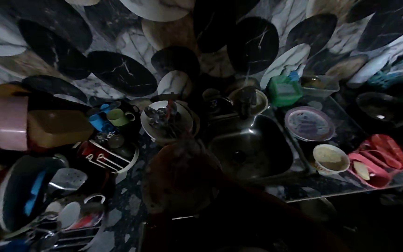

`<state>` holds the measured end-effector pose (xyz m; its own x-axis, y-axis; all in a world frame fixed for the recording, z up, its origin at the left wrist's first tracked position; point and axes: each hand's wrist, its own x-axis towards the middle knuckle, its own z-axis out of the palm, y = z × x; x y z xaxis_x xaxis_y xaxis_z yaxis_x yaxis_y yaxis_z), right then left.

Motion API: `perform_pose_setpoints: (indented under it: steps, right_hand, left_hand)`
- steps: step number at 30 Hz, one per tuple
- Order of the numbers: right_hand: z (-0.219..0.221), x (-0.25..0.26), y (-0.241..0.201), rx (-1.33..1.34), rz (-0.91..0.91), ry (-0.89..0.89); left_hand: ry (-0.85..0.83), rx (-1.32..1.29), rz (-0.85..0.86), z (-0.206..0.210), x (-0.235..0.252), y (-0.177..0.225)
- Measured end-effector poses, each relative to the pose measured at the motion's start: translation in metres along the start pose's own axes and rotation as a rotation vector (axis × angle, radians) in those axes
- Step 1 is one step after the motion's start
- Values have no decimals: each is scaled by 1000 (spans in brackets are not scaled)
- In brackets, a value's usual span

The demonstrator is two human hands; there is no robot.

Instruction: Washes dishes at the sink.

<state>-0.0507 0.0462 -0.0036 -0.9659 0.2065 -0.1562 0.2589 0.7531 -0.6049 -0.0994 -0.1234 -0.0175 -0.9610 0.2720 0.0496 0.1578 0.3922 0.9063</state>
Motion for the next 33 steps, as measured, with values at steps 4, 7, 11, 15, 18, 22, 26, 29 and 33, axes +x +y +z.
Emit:
perform_pose_setpoints:
  steps: [4, 7, 11, 15, 18, 22, 26, 29, 33]
  right_hand:
    - [-7, -12, -20, 142, -152, -45]
    - [9, -25, -12, 161, -251, -120]
    - [-5, -20, 36, 201, -97, 313]
    - [-56, -33, 69, 284, 73, 514]
    - [-86, -65, 132, 136, 303, 671]
    - [-136, -109, 266, 145, 740, 815]
    - [-160, -148, 363, 270, 813, 975]
    - [-173, -158, 379, 216, 869, 937]
    - [-181, -144, 325, 11, 845, 844]
  left_hand:
    - [-193, 550, -127, 3, -52, 16]
    - [-19, 438, 219, 8, -36, -4]
    - [-88, -17, 127, 17, -24, 57]
    - [-237, -26, 2, 39, -49, 90]
    - [-325, 253, -138, 28, -41, 56]
    - [-263, 562, 0, 9, 16, -4]
    - [-51, 776, -180, 9, 27, -12]
    - [-26, 748, -301, 8, 32, -7]
    - [-111, 752, -264, 1, 54, -9]
